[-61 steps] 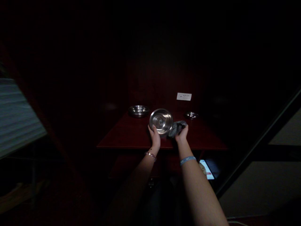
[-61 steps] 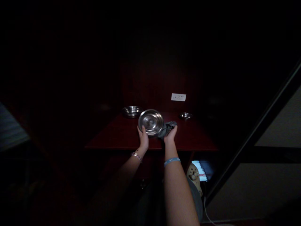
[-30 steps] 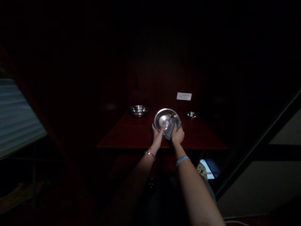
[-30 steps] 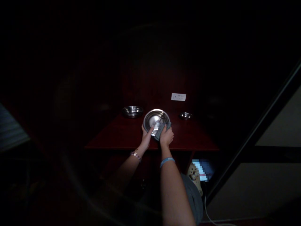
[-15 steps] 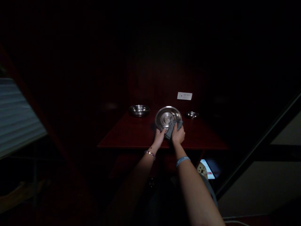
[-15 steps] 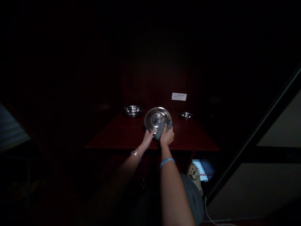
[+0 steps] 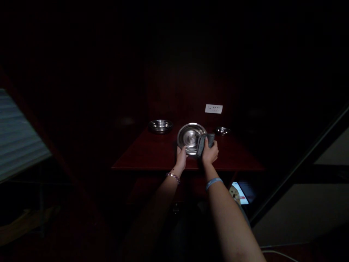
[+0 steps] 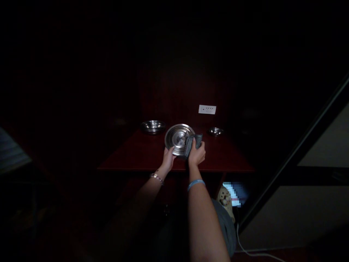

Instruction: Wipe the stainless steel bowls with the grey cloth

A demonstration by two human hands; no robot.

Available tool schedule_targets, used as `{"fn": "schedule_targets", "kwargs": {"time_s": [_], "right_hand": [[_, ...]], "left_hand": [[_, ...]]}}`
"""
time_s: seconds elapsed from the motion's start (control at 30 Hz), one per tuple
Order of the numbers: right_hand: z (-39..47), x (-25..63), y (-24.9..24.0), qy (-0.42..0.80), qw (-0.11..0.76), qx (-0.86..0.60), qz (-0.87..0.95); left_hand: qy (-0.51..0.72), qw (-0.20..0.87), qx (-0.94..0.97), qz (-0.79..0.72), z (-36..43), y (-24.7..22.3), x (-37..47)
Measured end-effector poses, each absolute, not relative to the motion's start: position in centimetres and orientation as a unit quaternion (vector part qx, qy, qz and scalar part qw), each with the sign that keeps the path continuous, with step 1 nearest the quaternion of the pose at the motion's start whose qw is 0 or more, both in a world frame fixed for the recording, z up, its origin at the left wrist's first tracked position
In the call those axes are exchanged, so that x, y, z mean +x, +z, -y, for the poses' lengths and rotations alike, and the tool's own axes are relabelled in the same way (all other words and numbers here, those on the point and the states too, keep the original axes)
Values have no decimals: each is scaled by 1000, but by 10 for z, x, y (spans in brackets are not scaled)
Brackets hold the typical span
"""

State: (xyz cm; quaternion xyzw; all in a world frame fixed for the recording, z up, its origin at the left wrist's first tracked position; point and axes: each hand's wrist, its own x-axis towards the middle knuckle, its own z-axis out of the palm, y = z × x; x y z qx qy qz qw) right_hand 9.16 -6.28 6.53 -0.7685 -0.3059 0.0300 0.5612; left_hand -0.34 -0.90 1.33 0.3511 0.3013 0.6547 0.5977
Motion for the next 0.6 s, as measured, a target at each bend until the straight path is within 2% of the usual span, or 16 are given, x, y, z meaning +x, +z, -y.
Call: {"fn": "schedule_targets", "kwargs": {"time_s": [0.13,0.23,0.4,0.6], "right_hand": [[71,94,80,-78,596,-731,323],[75,94,85,-130,554,-693,443],[70,88,76,-138,452,-646,600],[58,72,64,-105,391,-632,661]], "left_hand": [[659,604,339,-294,8,13,-3],[660,613,325,-289,9,16,-3],[639,643,325,-269,13,21,-4],[617,665,346,-240,11,22,-1]]}}
